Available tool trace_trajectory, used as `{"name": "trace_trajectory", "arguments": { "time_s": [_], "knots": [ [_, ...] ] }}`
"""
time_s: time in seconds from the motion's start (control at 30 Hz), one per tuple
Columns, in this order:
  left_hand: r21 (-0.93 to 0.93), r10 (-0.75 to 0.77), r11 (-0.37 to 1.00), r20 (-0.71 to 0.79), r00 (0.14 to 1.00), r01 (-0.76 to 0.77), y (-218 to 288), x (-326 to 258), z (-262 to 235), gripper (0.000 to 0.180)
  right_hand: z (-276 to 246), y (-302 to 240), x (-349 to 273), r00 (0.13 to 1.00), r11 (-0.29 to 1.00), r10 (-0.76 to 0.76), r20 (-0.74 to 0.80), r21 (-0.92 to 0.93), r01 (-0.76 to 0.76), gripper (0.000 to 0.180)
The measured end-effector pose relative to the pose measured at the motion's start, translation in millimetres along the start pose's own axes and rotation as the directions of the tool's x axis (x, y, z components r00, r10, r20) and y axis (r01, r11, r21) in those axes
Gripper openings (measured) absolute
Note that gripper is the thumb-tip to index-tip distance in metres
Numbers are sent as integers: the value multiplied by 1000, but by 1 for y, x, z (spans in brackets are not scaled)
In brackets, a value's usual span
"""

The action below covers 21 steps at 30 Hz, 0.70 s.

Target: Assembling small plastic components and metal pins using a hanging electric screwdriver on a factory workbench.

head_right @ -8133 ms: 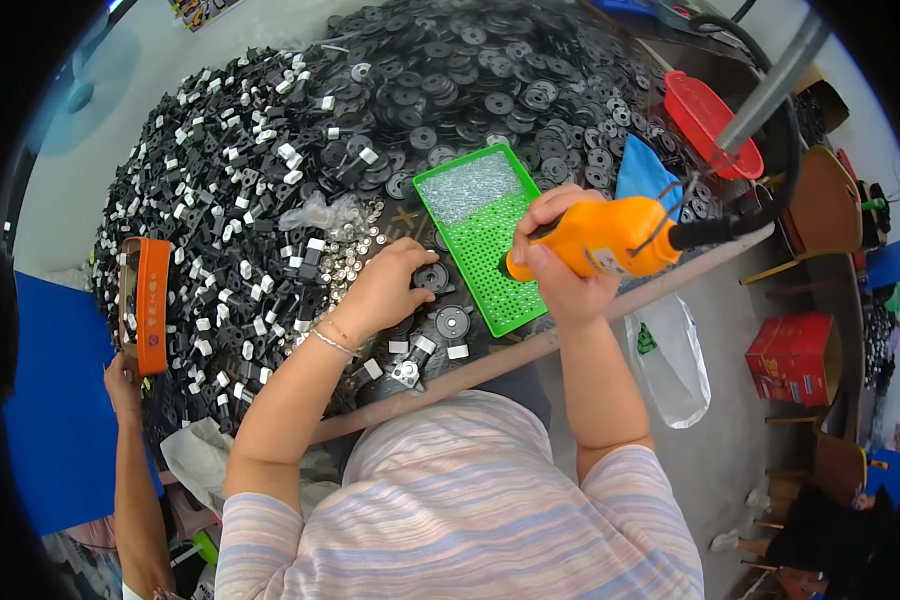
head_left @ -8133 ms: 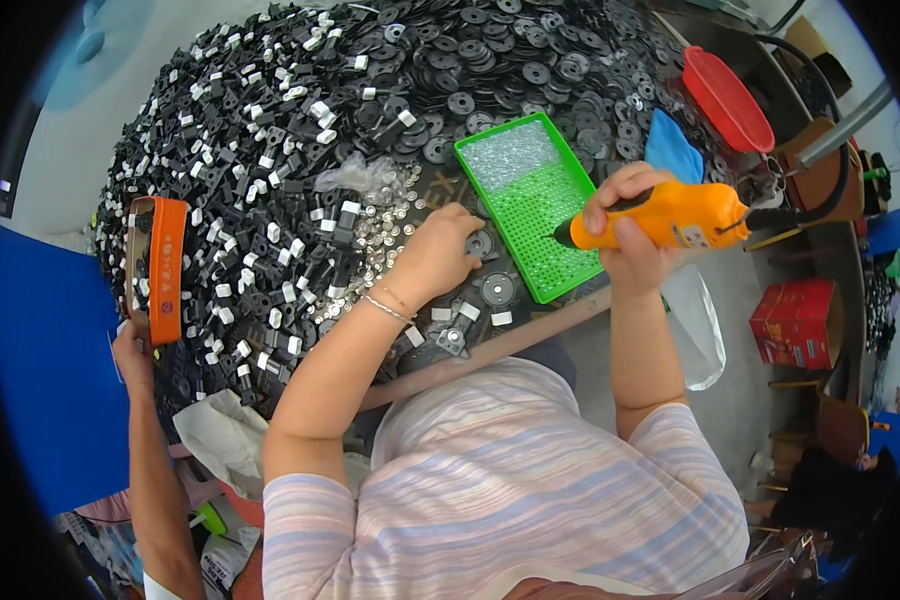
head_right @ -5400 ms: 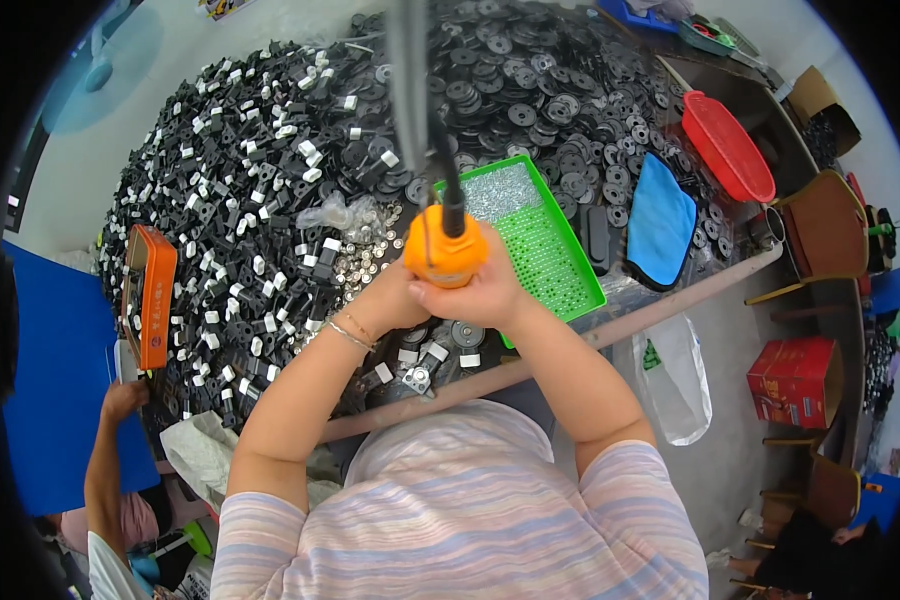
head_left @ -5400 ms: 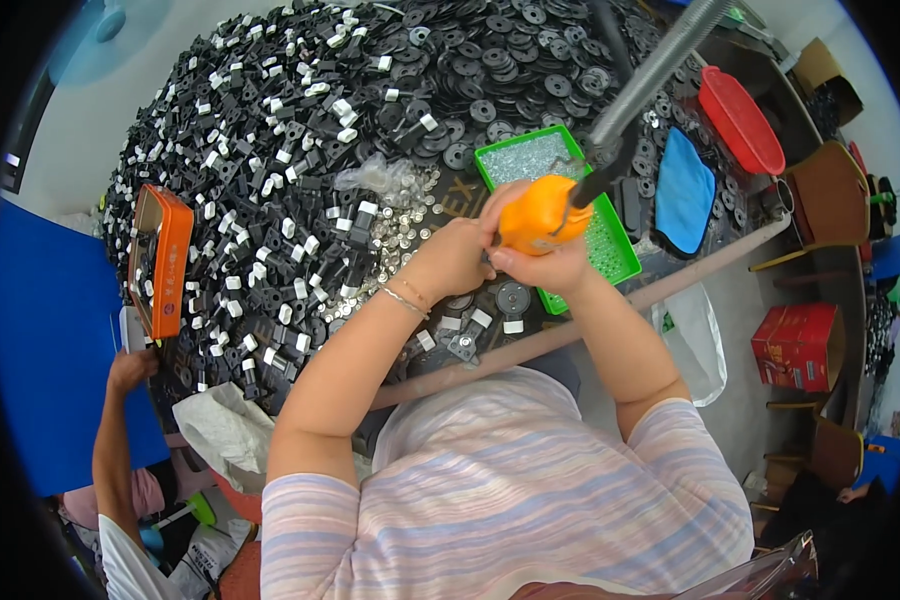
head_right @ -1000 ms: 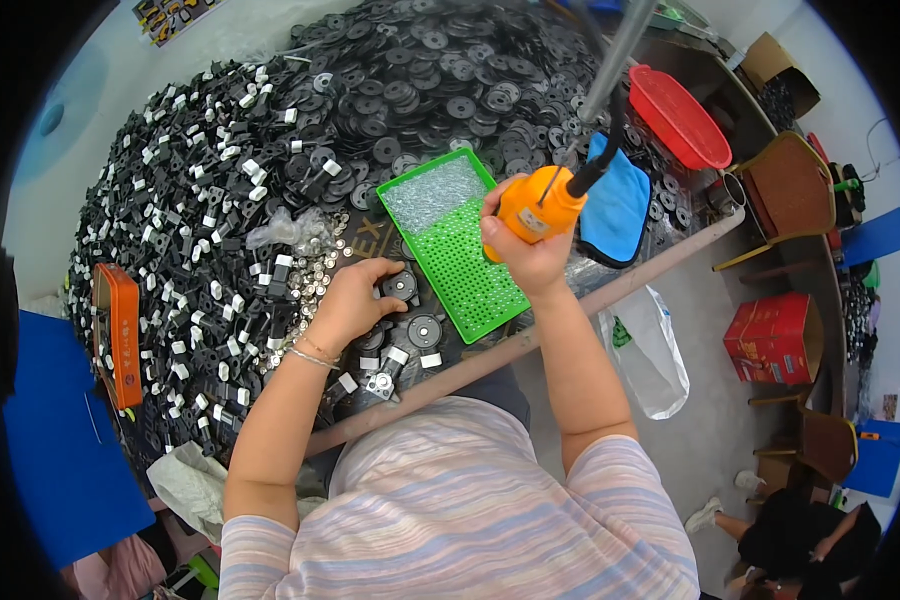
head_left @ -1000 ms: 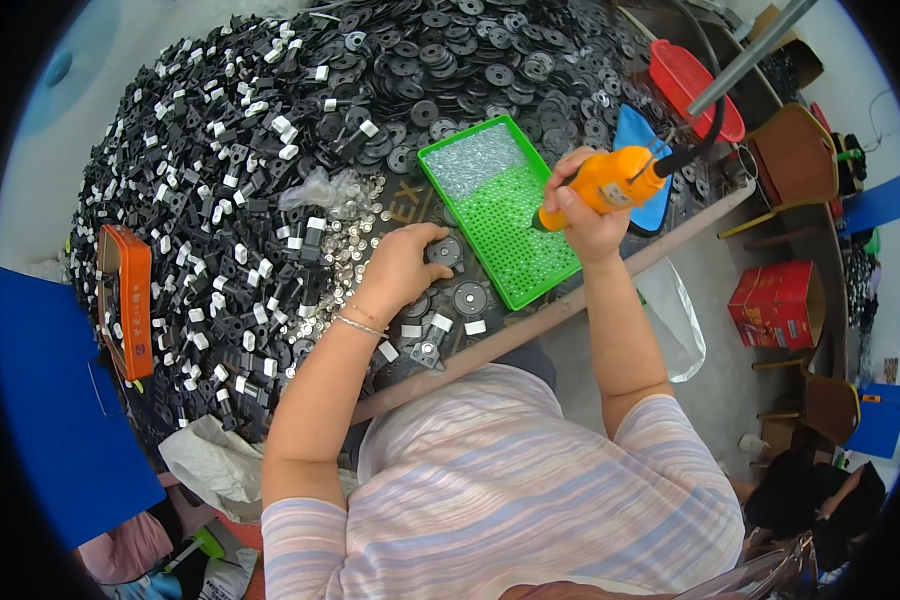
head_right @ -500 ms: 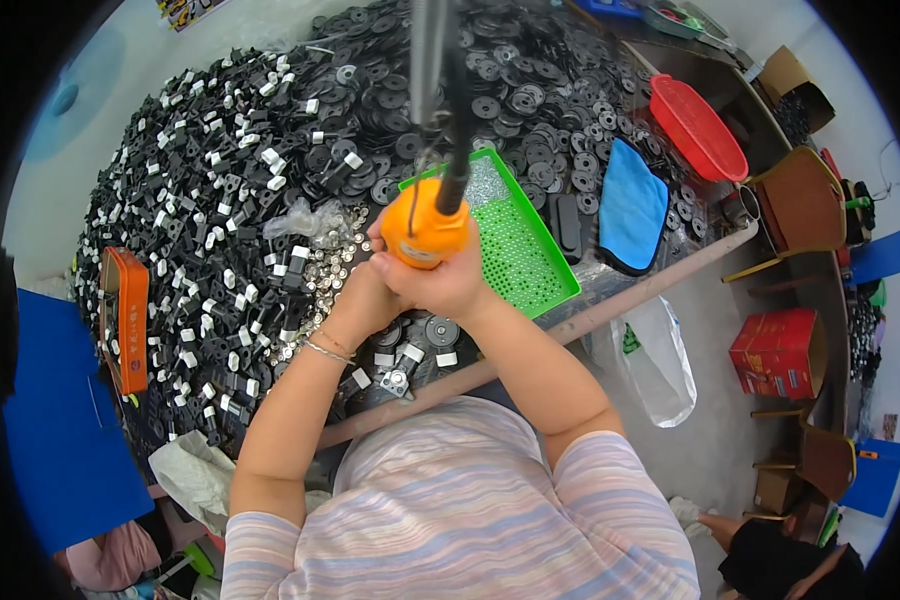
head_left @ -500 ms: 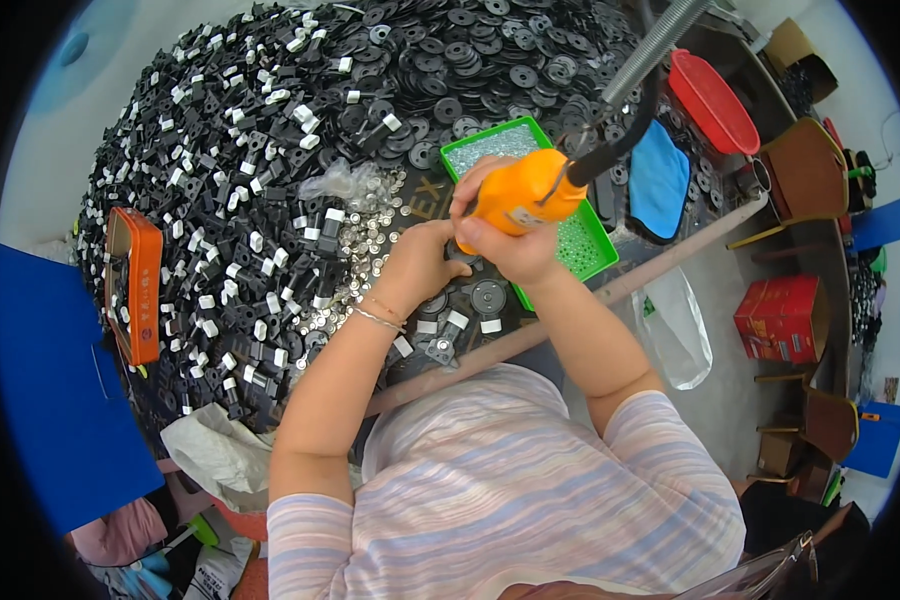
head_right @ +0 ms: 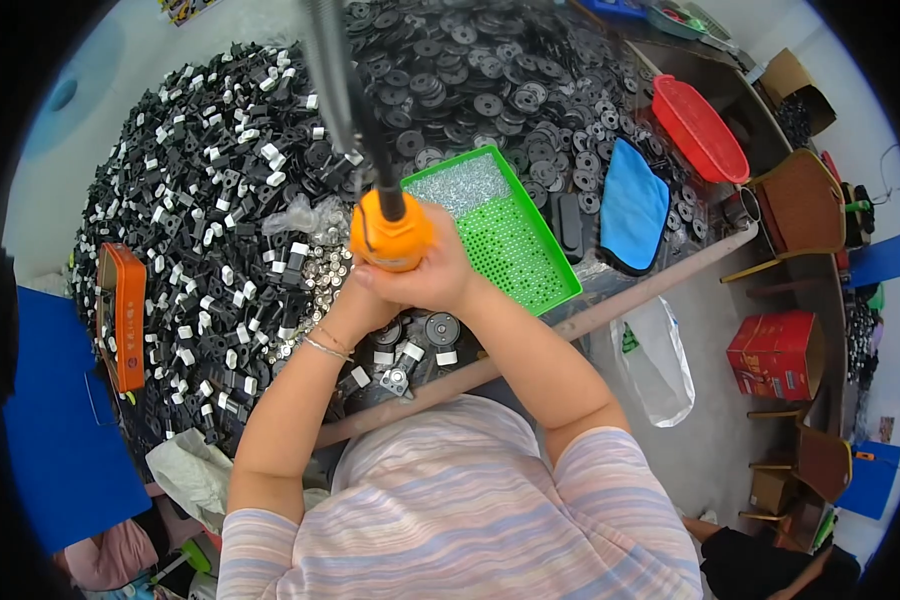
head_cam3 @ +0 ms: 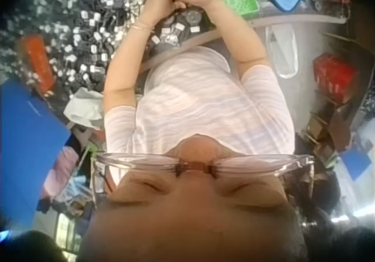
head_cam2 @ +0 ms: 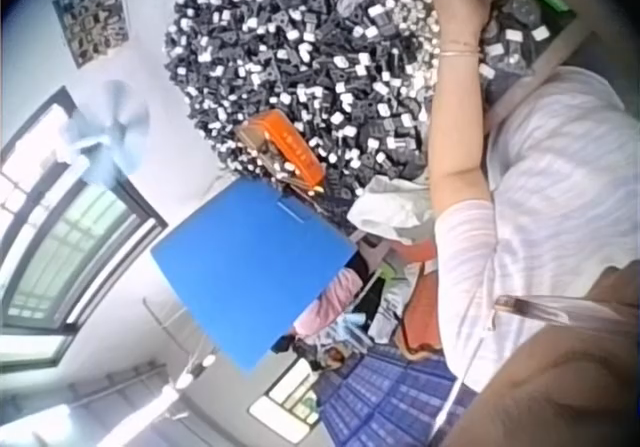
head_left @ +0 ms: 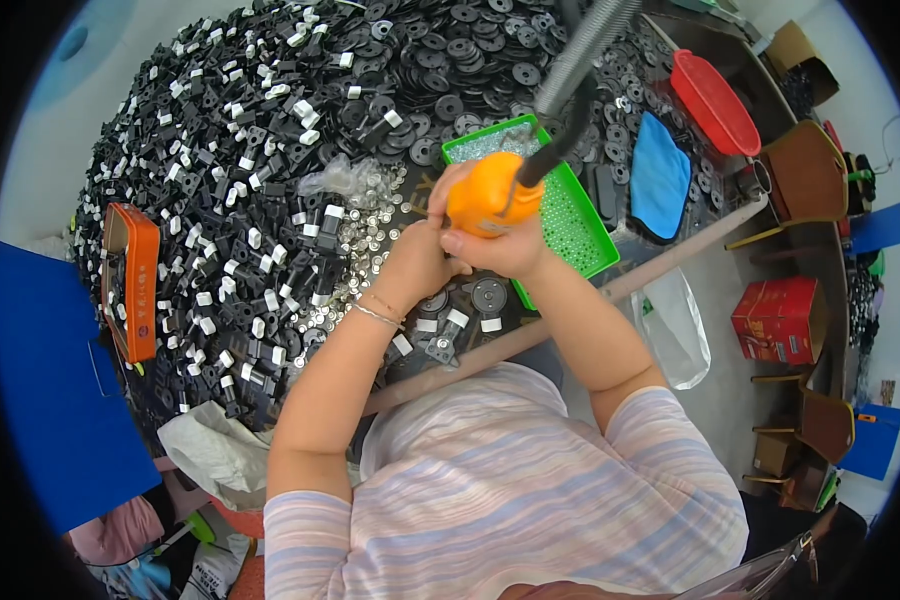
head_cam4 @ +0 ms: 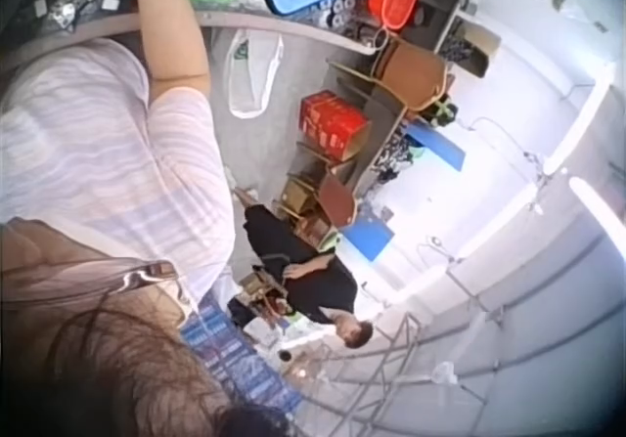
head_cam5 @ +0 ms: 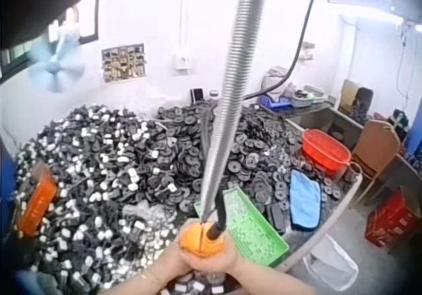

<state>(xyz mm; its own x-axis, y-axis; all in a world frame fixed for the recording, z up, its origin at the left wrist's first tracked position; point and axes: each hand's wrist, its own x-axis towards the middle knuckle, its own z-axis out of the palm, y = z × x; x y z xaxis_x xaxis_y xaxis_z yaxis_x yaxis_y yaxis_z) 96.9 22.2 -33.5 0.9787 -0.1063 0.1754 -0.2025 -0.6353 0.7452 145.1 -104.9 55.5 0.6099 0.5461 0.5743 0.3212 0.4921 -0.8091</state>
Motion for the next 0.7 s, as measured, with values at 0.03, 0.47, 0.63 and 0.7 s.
{"name": "trace_trajectory", "arguments": {
  "time_s": [0.03, 0.47, 0.63, 0.7],
  "knots": [
    [-43, -35, 998, 83, 996, 38, 2, 0, -2, 40, -1, 0, 1, 998, 998, 58, 20, 5, -58, 30],
    [46, -178, 984, 174, 969, 172, 43, 5, -24, 45, -81, -34, -33, 895, 985, -42, -445, -167, -37, 26],
    [35, -167, 986, 173, 971, 163, 40, 3, -25, 45, -83, -37, -37, 900, 986, -71, -431, -169, -3, 25],
    [36, -185, 983, 179, 966, 181, 40, 2, -25, 45, -82, -34, -37, 903, 987, -67, -425, -162, -3, 25]
  ]
}}
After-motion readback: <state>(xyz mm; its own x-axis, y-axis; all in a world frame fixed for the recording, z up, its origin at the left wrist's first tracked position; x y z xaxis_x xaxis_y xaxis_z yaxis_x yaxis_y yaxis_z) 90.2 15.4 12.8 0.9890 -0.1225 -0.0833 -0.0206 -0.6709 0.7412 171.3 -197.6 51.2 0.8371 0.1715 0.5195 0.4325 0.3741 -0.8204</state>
